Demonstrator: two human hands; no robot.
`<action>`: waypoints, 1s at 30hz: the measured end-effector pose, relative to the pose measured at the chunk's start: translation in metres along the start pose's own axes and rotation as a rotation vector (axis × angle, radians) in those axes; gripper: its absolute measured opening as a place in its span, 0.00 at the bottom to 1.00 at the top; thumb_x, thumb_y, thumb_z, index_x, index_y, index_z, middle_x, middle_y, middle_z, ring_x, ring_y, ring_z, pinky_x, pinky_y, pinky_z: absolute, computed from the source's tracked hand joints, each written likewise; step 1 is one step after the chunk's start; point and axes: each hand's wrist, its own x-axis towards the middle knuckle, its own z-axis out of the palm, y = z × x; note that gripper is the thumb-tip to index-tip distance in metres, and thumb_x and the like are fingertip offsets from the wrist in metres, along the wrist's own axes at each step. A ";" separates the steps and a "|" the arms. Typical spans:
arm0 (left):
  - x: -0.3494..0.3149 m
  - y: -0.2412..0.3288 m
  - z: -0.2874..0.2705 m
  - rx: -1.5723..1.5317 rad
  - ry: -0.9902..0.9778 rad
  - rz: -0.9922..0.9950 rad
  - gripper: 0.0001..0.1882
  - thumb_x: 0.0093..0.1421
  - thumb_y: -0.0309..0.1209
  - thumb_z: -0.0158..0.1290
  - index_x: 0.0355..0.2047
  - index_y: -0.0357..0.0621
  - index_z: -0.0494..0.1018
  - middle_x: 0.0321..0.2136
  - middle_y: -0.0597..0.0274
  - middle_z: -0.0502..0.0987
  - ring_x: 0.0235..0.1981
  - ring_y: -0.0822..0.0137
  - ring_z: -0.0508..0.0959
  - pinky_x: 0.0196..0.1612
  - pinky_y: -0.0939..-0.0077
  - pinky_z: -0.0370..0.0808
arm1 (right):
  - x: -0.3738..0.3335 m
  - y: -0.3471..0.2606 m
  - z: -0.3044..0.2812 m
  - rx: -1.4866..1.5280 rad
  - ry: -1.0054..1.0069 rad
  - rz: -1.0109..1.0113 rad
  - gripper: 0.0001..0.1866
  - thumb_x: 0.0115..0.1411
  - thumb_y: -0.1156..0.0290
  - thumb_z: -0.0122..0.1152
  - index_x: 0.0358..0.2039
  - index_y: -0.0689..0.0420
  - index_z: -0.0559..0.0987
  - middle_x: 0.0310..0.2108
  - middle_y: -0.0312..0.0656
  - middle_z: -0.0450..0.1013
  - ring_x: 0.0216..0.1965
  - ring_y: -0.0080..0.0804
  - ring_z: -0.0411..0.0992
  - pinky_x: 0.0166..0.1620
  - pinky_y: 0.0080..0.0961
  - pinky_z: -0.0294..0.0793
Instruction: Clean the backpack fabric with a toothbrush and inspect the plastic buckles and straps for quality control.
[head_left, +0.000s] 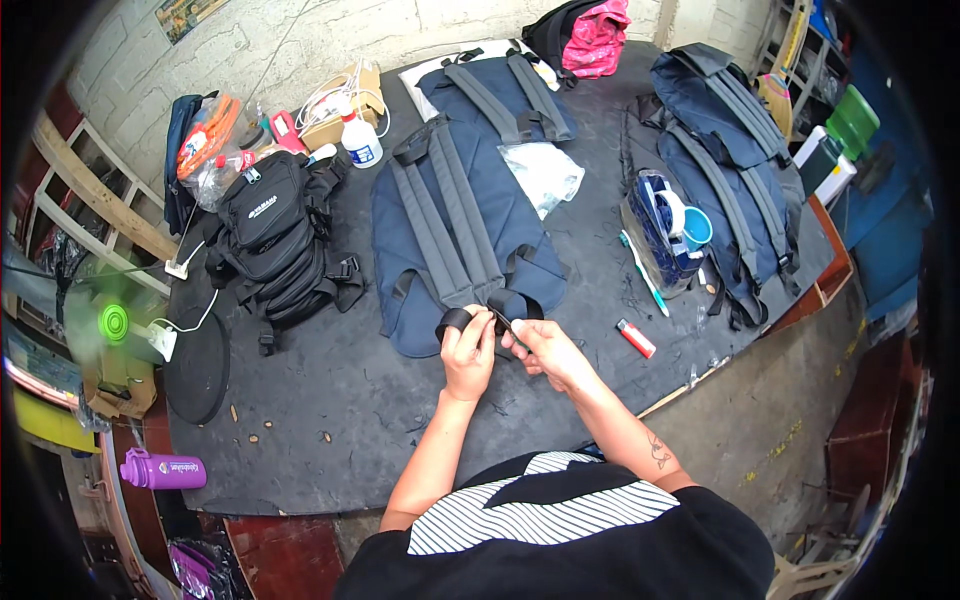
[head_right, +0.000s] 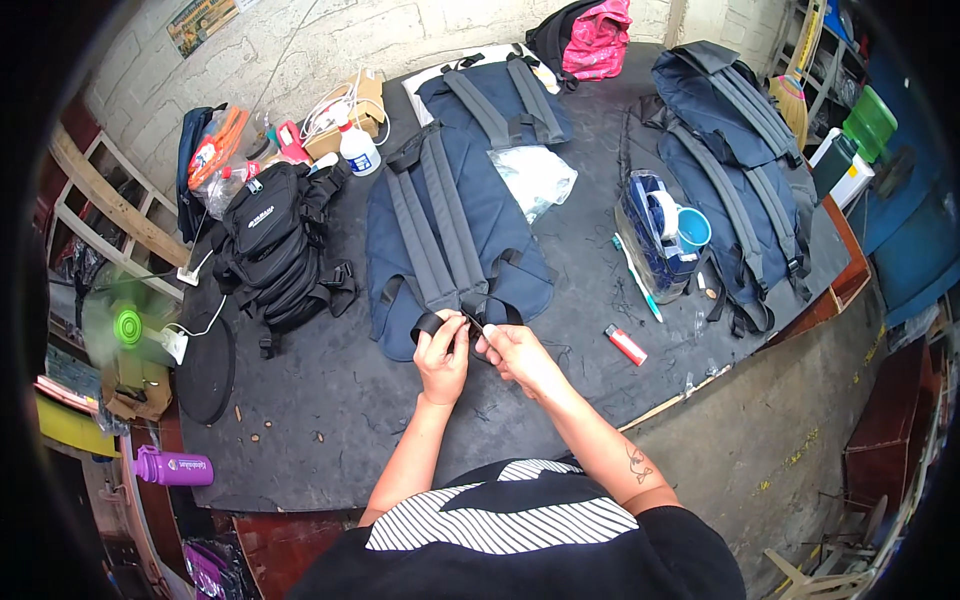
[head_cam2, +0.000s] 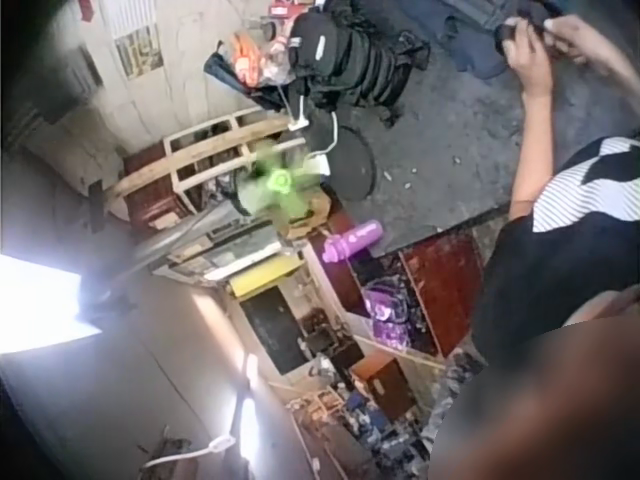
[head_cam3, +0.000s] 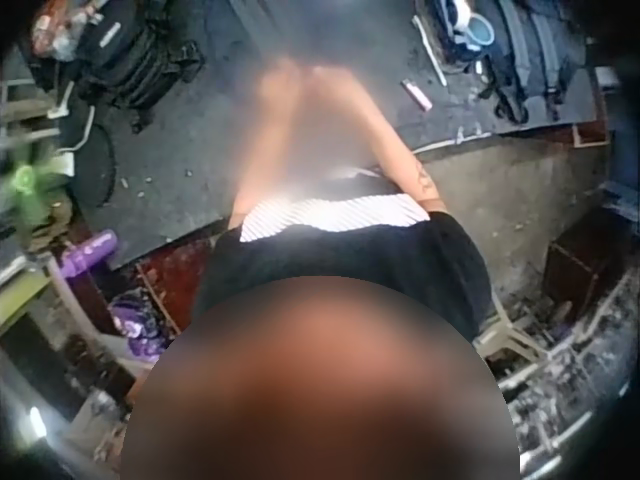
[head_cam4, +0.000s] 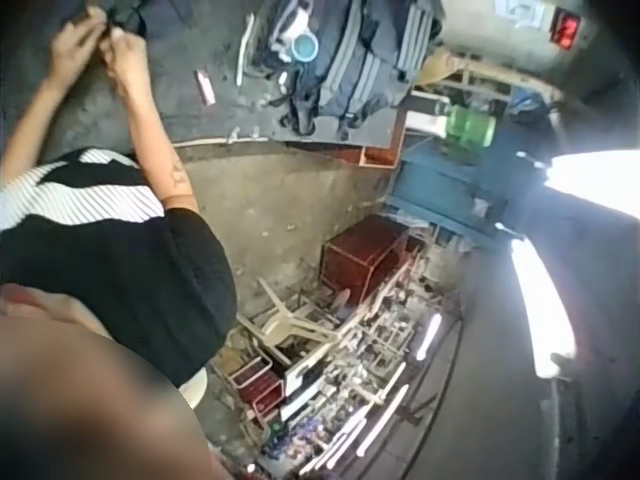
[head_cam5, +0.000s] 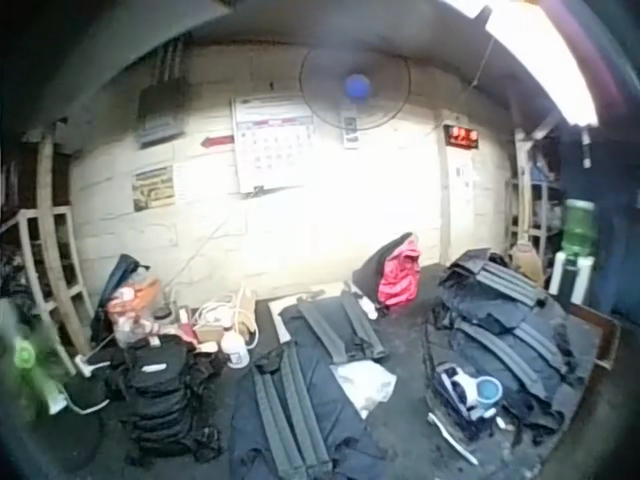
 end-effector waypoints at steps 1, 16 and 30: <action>0.000 -0.001 -0.001 0.033 -0.006 0.049 0.09 0.49 0.16 0.56 0.32 0.37 0.74 0.32 0.55 0.75 0.31 0.60 0.76 0.35 0.73 0.73 | 0.001 0.000 -0.001 0.042 -0.012 0.019 0.15 0.65 0.60 0.47 0.29 0.59 0.73 0.17 0.27 0.61 0.13 0.11 0.50 0.17 0.12 0.50; -0.002 0.001 0.006 -0.221 0.066 -0.215 0.06 0.51 0.19 0.56 0.31 0.34 0.74 0.31 0.58 0.75 0.34 0.66 0.74 0.39 0.76 0.70 | 0.004 0.007 -0.003 0.283 -0.102 0.059 0.15 0.64 0.60 0.47 0.31 0.60 0.74 0.18 0.28 0.62 0.15 0.13 0.54 0.19 0.13 0.53; 0.000 -0.001 0.004 0.065 0.049 0.076 0.08 0.50 0.17 0.56 0.32 0.36 0.74 0.31 0.55 0.75 0.31 0.61 0.76 0.35 0.73 0.73 | 0.007 0.010 -0.005 0.277 -0.062 0.043 0.15 0.61 0.59 0.53 0.27 0.59 0.75 0.15 0.27 0.63 0.12 0.12 0.51 0.17 0.11 0.51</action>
